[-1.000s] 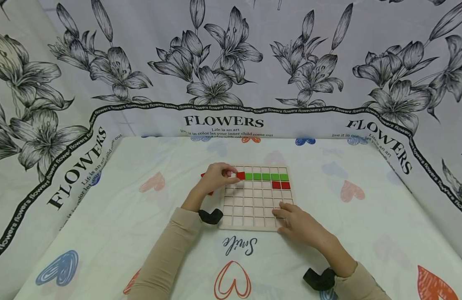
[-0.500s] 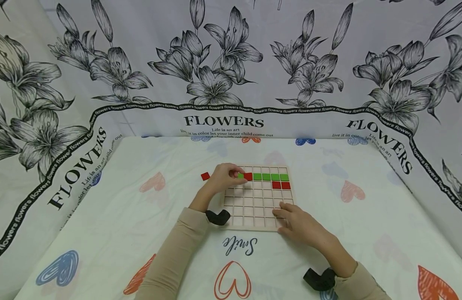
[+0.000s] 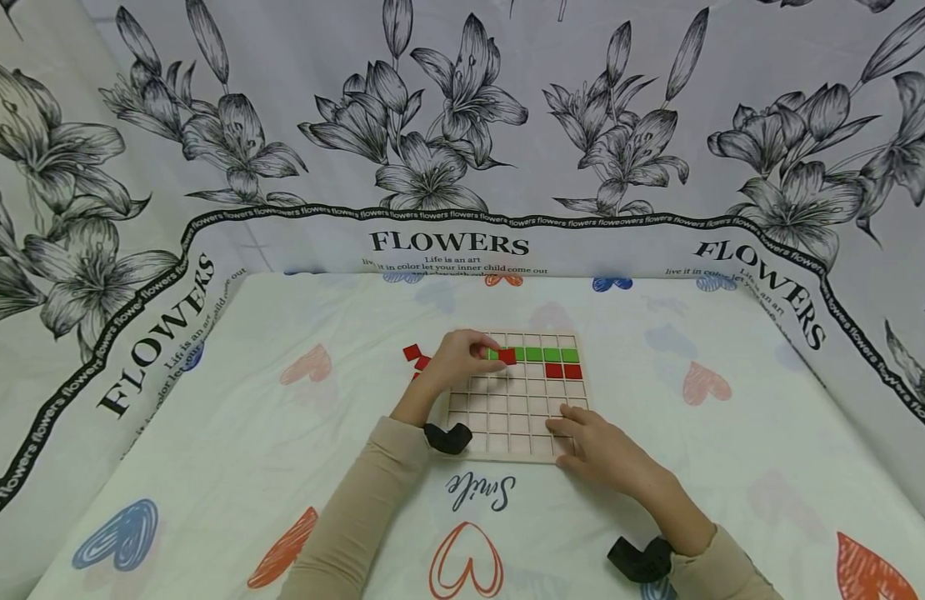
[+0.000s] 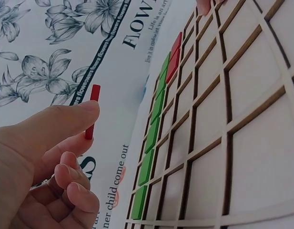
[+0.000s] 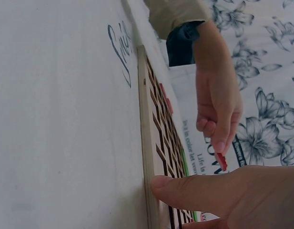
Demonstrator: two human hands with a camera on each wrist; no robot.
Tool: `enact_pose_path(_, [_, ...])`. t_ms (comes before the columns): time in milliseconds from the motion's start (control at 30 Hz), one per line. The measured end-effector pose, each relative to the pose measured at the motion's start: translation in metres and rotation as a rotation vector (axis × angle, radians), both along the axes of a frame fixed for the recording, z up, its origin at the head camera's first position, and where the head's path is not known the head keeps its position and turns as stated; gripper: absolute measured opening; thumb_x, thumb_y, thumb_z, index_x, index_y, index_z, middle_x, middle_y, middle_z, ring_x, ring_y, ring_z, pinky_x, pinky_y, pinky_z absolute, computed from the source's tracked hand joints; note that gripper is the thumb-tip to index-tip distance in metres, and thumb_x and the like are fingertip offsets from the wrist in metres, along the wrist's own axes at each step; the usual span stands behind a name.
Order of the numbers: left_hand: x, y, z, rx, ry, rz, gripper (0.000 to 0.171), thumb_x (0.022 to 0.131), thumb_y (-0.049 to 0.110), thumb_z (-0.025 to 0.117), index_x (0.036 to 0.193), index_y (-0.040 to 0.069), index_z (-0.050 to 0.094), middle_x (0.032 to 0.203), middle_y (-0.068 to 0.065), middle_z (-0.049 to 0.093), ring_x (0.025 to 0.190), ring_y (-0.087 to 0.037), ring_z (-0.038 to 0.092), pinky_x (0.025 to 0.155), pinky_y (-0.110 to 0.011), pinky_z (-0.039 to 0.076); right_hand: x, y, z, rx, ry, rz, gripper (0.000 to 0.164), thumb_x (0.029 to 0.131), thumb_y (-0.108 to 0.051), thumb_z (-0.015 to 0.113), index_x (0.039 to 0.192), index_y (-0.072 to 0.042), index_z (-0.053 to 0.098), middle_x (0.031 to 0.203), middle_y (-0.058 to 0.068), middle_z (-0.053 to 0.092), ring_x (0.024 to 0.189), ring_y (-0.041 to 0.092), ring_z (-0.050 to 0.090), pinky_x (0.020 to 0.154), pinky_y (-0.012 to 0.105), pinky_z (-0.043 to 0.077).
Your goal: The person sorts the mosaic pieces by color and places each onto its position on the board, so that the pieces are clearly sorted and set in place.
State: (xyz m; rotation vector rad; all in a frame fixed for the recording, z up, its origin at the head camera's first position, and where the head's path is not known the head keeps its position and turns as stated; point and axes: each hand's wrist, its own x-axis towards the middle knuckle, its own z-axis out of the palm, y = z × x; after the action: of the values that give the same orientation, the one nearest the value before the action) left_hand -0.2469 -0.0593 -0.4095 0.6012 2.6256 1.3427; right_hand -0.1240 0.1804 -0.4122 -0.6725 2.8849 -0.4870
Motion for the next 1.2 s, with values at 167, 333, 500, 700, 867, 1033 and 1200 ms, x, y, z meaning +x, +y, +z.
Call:
enact_pose_path(167, [0.001, 0.006, -0.003, 0.005, -0.002, 0.005, 0.025, 0.08, 0.018, 0.078, 0.1, 0.003, 0.072, 0.075, -0.002, 0.055, 0.068, -0.011, 0.046, 0.064, -0.019, 0.04, 0.0, 0.0, 0.0, -0.002, 0.0, 0.001, 0.048, 0.083, -0.02, 0.074, 0.127, -0.006, 0.062, 0.138, 0.024, 0.053, 0.128, 0.043, 0.051, 0.099, 0.053, 0.047])
enact_pose_path(333, [0.0, 0.012, -0.006, 0.008, 0.009, 0.008, 0.025, 0.08, 0.018, 0.078, 0.1, 0.003, 0.071, 0.076, -0.003, 0.057, 0.068, -0.01, 0.046, 0.064, -0.019, 0.04, -0.001, 0.001, -0.001, -0.006, 0.004, 0.003, 0.048, 0.083, -0.019, 0.074, 0.127, -0.006, 0.062, 0.138, 0.024, 0.053, 0.128, 0.043, 0.051, 0.099, 0.053, 0.047])
enact_pose_path(500, [0.0, 0.016, -0.008, -0.005, 0.009, 0.016, 0.026, 0.081, 0.019, 0.078, 0.101, 0.004, 0.072, 0.078, -0.004, 0.059, 0.07, -0.01, 0.047, 0.066, -0.019, 0.04, 0.0, 0.0, -0.001, -0.011, -0.005, -0.001, 0.048, 0.082, -0.019, 0.075, 0.127, -0.007, 0.062, 0.139, 0.023, 0.053, 0.128, 0.042, 0.051, 0.099, 0.053, 0.047])
enact_pose_path(700, [-0.001, 0.021, -0.01, -0.032, 0.007, 0.019, 0.027, 0.081, 0.021, 0.077, 0.102, 0.005, 0.072, 0.078, -0.004, 0.06, 0.071, -0.01, 0.048, 0.067, -0.02, 0.04, -0.001, 0.0, 0.0, -0.009, -0.006, -0.006, 0.048, 0.083, -0.019, 0.074, 0.127, -0.006, 0.062, 0.139, 0.024, 0.053, 0.128, 0.042, 0.051, 0.1, 0.053, 0.047])
enact_pose_path(867, [0.0, 0.024, -0.01, -0.018, 0.002, 0.015, 0.026, 0.08, 0.019, 0.078, 0.1, 0.004, 0.072, 0.074, -0.002, 0.058, 0.068, -0.01, 0.047, 0.065, -0.02, 0.04, -0.001, 0.0, 0.0, -0.003, -0.004, -0.003, 0.048, 0.083, -0.019, 0.075, 0.127, -0.006, 0.062, 0.139, 0.024, 0.053, 0.128, 0.042, 0.051, 0.1, 0.053, 0.046])
enact_pose_path(1033, [0.0, 0.029, -0.011, -0.024, -0.015, 0.027, 0.026, 0.08, 0.019, 0.077, 0.101, 0.004, 0.072, 0.074, -0.001, 0.056, 0.067, -0.009, 0.046, 0.064, -0.019, 0.038, -0.001, 0.001, -0.001, -0.007, 0.001, 0.002, 0.048, 0.083, -0.019, 0.074, 0.127, -0.006, 0.061, 0.139, 0.024, 0.053, 0.128, 0.043, 0.051, 0.099, 0.054, 0.047])
enact_pose_path(1200, [0.0, 0.034, -0.012, -0.053, -0.001, 0.034, 0.025, 0.081, 0.02, 0.077, 0.1, 0.004, 0.073, 0.075, -0.004, 0.059, 0.065, -0.01, 0.045, 0.063, -0.019, 0.038, -0.001, 0.002, -0.001, -0.012, 0.002, 0.004, 0.047, 0.084, -0.019, 0.073, 0.127, -0.006, 0.061, 0.138, 0.025, 0.052, 0.128, 0.044, 0.051, 0.098, 0.054, 0.047])
